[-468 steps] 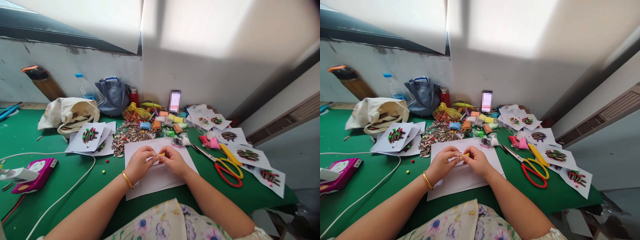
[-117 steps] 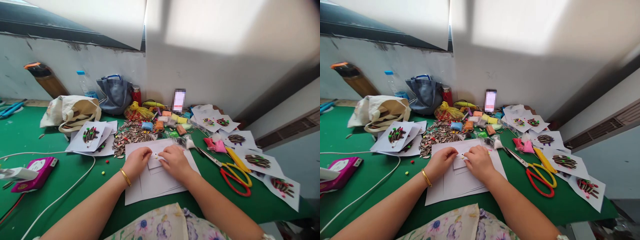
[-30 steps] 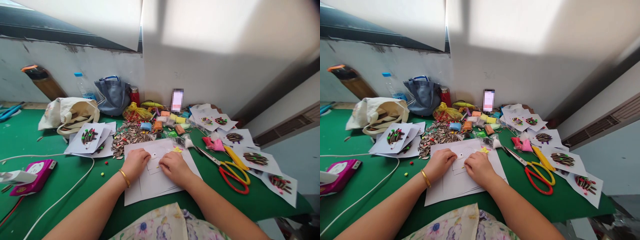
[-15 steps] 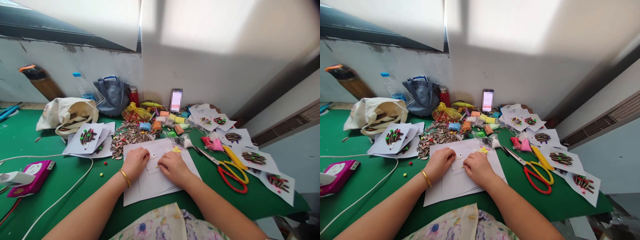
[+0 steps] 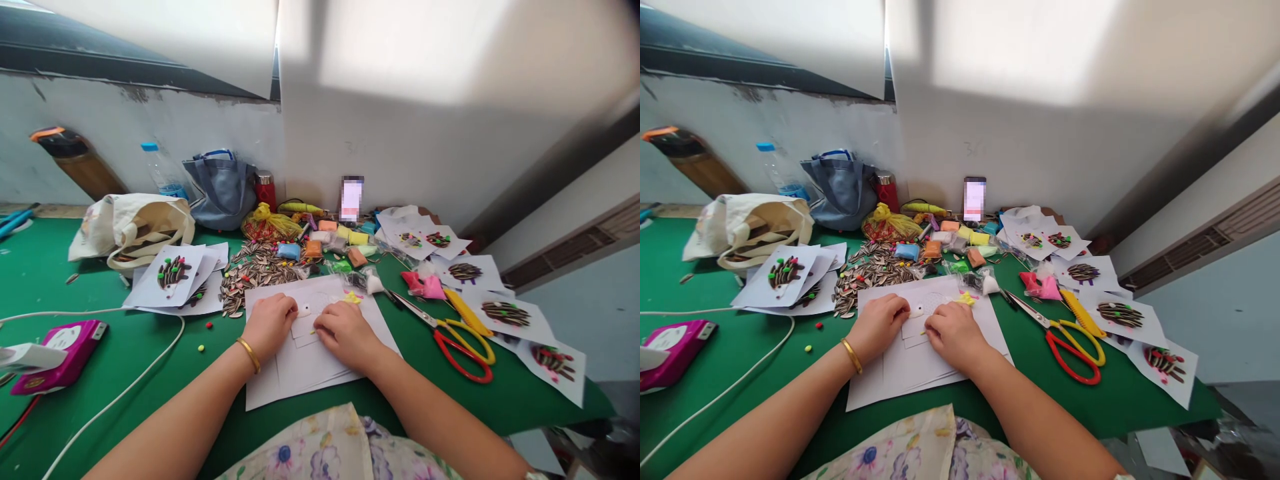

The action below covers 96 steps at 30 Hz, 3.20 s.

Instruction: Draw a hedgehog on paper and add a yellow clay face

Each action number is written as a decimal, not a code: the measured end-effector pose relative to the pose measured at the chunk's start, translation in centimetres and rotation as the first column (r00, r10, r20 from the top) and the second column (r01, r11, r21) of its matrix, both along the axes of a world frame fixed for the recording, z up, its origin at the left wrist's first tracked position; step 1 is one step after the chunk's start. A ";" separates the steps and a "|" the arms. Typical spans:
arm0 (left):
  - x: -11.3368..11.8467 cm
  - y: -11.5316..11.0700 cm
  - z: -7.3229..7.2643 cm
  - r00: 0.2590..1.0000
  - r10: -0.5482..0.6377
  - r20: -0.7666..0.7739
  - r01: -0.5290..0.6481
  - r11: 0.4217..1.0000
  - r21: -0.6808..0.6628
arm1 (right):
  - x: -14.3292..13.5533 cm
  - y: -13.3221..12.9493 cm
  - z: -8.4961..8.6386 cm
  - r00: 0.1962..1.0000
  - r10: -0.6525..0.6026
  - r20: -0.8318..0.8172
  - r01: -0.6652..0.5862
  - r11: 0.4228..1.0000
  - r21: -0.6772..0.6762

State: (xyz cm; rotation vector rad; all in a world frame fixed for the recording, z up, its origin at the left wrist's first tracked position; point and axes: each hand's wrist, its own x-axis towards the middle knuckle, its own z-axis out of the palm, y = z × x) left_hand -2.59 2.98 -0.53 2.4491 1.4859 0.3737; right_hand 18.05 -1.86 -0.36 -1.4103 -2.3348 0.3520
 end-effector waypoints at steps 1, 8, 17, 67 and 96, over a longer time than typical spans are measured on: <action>0.0 0.0 0.0 1.000 0.000 -0.004 0.000 1.000 0.005 | 0.0 0.0 0.0 1.000 0.001 0.002 -0.001 1.000 -0.001; 0.0 0.0 0.0 1.000 0.004 -0.016 -0.004 1.000 0.010 | 0.1 0.1 0.0 1.000 0.002 0.002 -0.002 1.000 -0.003; -0.4 0.2 0.2 0.999 -0.032 0.020 0.032 0.999 -0.020 | 0.0 0.1 0.1 1.000 0.010 -0.004 -0.010 1.000 -0.006; -0.9 0.0 0.6 0.995 -0.038 0.087 0.043 0.997 -0.057 | -1.3 -0.1 -1.3 0.997 0.048 0.060 -0.056 0.987 0.150; 1.2 -2.1 1.8 0.598 0.332 0.730 0.233 0.799 -0.554 | 1.5 0.4 0.9 0.909 0.047 -0.415 0.061 0.968 0.243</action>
